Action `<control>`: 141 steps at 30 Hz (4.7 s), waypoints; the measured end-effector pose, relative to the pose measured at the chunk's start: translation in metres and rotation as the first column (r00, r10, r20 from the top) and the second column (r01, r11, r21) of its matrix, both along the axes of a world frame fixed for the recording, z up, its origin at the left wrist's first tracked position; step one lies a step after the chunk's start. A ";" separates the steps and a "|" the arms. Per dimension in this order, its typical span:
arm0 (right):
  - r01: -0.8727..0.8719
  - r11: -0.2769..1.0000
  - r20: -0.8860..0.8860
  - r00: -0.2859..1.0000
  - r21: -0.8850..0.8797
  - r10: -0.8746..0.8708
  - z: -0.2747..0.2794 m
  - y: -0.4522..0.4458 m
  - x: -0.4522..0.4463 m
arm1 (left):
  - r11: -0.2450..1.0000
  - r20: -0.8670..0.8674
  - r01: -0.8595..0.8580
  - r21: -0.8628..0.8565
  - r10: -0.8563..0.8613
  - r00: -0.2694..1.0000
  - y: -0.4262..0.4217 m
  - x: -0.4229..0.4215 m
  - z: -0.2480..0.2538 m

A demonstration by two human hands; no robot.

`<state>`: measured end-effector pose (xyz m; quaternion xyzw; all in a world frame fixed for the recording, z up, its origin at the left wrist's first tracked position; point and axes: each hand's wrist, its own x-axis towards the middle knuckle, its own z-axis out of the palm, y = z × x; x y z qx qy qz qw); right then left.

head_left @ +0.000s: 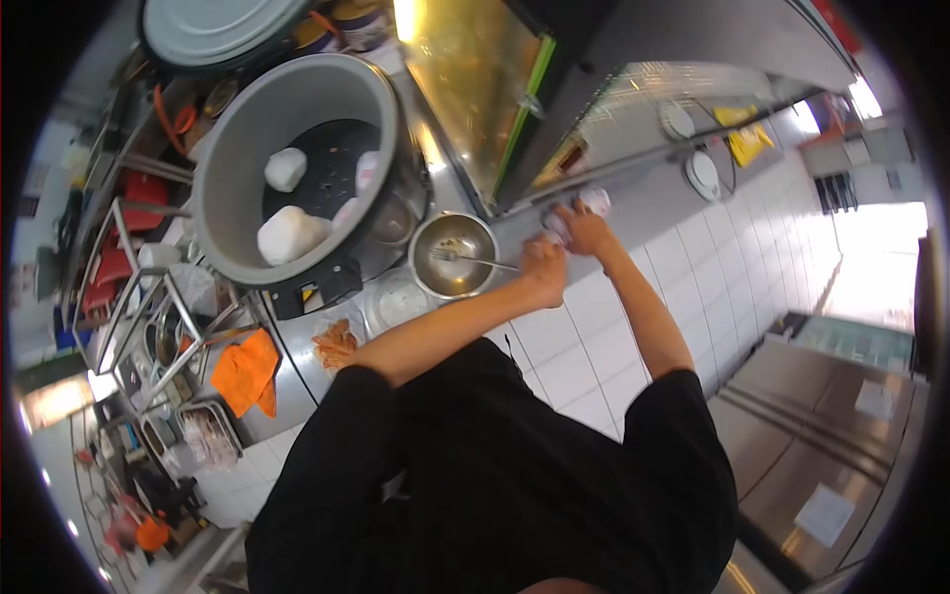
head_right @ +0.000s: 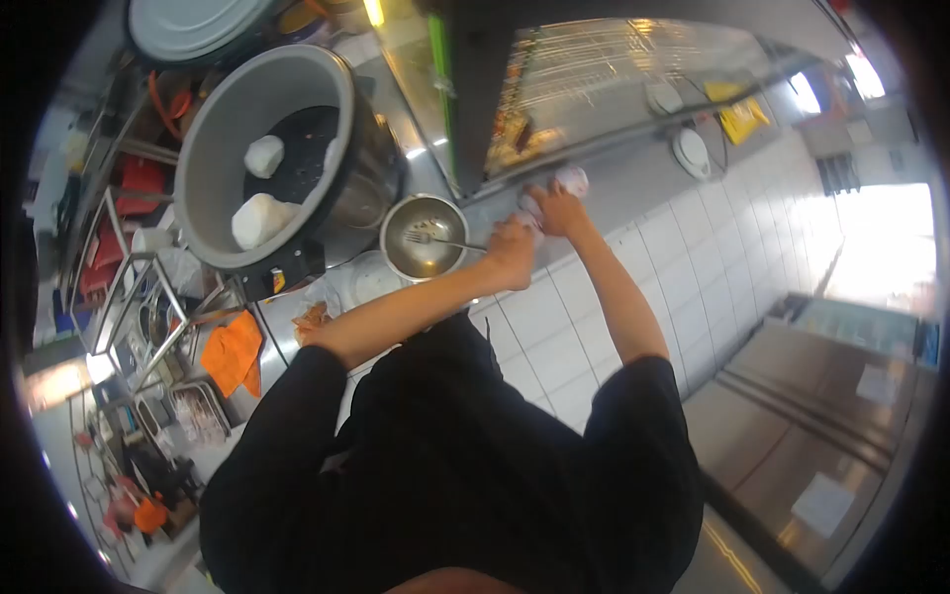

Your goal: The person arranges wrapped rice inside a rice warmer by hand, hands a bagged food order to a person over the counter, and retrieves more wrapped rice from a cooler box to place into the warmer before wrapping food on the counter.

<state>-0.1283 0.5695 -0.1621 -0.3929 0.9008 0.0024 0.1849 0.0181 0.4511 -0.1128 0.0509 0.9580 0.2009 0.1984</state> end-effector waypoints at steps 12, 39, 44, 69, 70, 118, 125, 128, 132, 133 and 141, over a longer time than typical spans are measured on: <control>0.299 0.945 0.366 0.901 -0.135 -0.233 0.011 0.069 0.064 | 0.939 0.165 0.208 0.275 -0.260 0.952 -0.005 0.003 0.005; -0.543 0.836 0.462 0.763 0.080 0.452 0.224 -0.387 0.047 | 0.711 0.304 -0.698 0.081 0.650 0.697 -0.394 0.021 0.214; -0.515 0.855 0.298 0.827 0.058 0.477 0.241 -0.377 0.050 | 0.767 0.478 -0.627 0.138 0.503 0.720 -0.408 0.008 0.170; 0.310 0.950 0.616 0.757 -0.042 -0.219 0.141 -0.013 -0.001 | 0.285 0.790 -0.866 0.411 0.363 0.494 -0.337 0.008 0.148; 0.317 0.948 0.373 0.879 0.006 -0.297 0.099 0.008 -0.021 | 0.260 0.763 -0.883 0.391 0.445 0.469 -0.334 0.008 0.145; -0.428 0.902 0.447 0.817 0.049 0.364 0.263 -0.378 0.049 | -0.008 0.762 -0.834 0.552 0.411 0.500 -0.350 0.034 0.173; -0.478 0.878 0.381 0.818 0.034 0.430 0.237 -0.395 0.038 | 0.074 0.627 -0.733 0.676 0.465 0.625 -0.345 0.029 0.141; -0.520 0.854 0.401 0.788 0.026 0.467 0.239 -0.396 0.038 | 0.113 0.663 -0.780 0.615 0.462 0.589 -0.338 0.038 0.173; -0.498 0.866 0.417 0.780 -0.038 0.466 0.227 -0.398 0.027 | 0.146 0.634 -0.769 0.622 0.482 0.604 -0.341 0.040 0.173; -0.489 0.871 0.406 0.787 -0.051 0.465 0.222 -0.399 0.024 | 0.134 0.617 -0.747 0.651 0.479 0.624 -0.342 0.040 0.167; -0.429 0.901 0.397 0.818 -0.060 0.416 0.231 -0.393 0.032 | 0.193 0.493 -0.754 0.627 0.652 0.576 -0.356 0.047 0.167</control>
